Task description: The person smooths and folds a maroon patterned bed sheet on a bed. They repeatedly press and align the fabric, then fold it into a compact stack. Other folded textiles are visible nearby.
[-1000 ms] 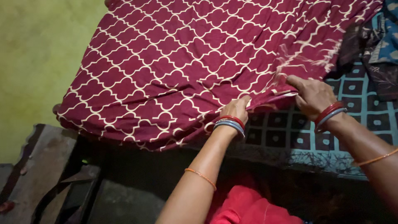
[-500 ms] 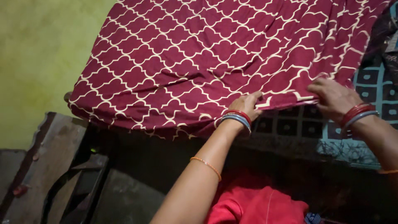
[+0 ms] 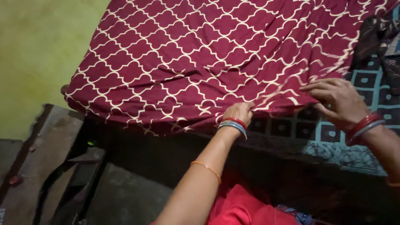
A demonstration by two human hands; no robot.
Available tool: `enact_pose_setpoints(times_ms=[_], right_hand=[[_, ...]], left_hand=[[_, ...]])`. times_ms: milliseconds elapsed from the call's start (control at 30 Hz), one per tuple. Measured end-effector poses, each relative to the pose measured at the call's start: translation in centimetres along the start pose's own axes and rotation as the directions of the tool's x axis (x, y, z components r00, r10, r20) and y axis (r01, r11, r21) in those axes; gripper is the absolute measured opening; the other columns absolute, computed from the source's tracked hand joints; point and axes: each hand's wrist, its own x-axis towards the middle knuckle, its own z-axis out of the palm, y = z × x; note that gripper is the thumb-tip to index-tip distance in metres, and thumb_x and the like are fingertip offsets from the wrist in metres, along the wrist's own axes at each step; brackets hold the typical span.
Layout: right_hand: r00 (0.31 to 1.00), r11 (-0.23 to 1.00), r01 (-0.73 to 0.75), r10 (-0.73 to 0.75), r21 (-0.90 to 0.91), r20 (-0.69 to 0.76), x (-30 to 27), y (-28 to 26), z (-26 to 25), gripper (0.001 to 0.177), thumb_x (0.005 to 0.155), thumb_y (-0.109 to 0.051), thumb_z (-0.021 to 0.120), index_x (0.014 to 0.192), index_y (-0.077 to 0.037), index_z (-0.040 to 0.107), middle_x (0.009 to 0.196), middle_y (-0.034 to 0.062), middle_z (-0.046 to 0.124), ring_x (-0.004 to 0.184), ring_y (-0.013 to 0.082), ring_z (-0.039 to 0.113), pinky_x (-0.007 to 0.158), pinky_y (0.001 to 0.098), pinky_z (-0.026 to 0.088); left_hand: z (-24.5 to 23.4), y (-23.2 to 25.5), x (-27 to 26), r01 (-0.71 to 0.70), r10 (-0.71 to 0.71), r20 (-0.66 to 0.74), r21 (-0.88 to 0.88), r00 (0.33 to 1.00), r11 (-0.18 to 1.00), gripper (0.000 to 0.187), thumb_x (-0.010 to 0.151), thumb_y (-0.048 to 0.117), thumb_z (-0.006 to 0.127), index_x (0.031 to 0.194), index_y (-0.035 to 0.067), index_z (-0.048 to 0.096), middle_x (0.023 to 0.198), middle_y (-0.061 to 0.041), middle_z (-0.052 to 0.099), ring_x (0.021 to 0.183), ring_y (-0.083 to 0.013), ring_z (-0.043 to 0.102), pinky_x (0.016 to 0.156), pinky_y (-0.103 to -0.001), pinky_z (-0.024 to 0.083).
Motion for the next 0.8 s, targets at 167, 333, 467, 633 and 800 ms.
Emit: enact_pose_setpoints(times_ms=[167,333,467,633,800], right_hand=[[0.9,0.986,0.153,-0.164,-0.059,-0.403,-2.1,-0.4,-0.5,0.04,0.084,-0.026,0.068,0.124,-0.021,0.07,0.137,0.0076,0.067,0.128,0.027,0.059,0.11,0.049,0.046],[0.93,0.709,-0.283,0.367,0.646,0.004,-2.3,-0.6,-0.4,0.024,0.112,-0.019,0.05,0.128,-0.015,0.067,0.096,0.0128,0.075,0.081,0.0236,0.074,0.072,0.0388,0.06],[0.799,0.807,-0.509,0.314,0.299,0.513,-1.0,0.0,0.8,0.034,0.101,-0.027,0.059,0.135,-0.021,0.066,0.09,0.0115,0.08,0.068,0.0277,0.076,0.067,0.0398,0.063],[0.723,0.945,-0.324,0.274,-0.04,0.634,-2.2,0.7,3.7,0.034,0.101,-0.037,0.057,0.132,-0.031,0.07,0.094,0.0064,0.082,0.078,0.0199,0.075,0.079,0.0386,0.061],[0.673,0.961,-0.27,0.226,-0.051,0.704,-4.3,1.6,7.2,0.032,0.098,-0.038,0.059,0.126,-0.029,0.072,0.108,-0.0022,0.08,0.095,0.0158,0.077,0.088,0.0359,0.062]], left_hand=[[2.8,1.2,-1.0,-0.313,0.322,-0.526,0.109,0.787,0.943,0.034,0.077,0.013,0.062,0.108,0.017,0.074,0.115,-0.015,0.075,0.104,-0.0359,0.07,0.087,-0.049,0.054],[3.2,2.9,-1.2,-0.072,0.026,-0.371,-0.112,0.928,0.991,0.034,0.09,0.011,0.059,0.121,0.017,0.073,0.098,-0.018,0.075,0.096,-0.0378,0.071,0.09,-0.051,0.055],[4.4,1.8,-1.3,0.094,-0.11,-0.187,-0.09,0.976,0.991,0.034,0.09,0.016,0.062,0.123,0.017,0.072,0.1,-0.02,0.073,0.098,-0.0399,0.07,0.09,-0.053,0.053],[8.0,-1.0,-2.6,0.112,-0.12,-0.08,-0.102,0.99,0.989,0.033,0.085,0.018,0.066,0.117,0.015,0.072,0.108,-0.018,0.073,0.103,-0.0376,0.069,0.093,-0.05,0.053],[9.5,-2.0,-2.1,0.123,-0.126,-0.003,-0.181,0.992,0.976,0.027,0.091,0.025,0.065,0.116,0.014,0.069,0.112,-0.01,0.076,0.108,-0.03,0.071,0.095,-0.044,0.055]])
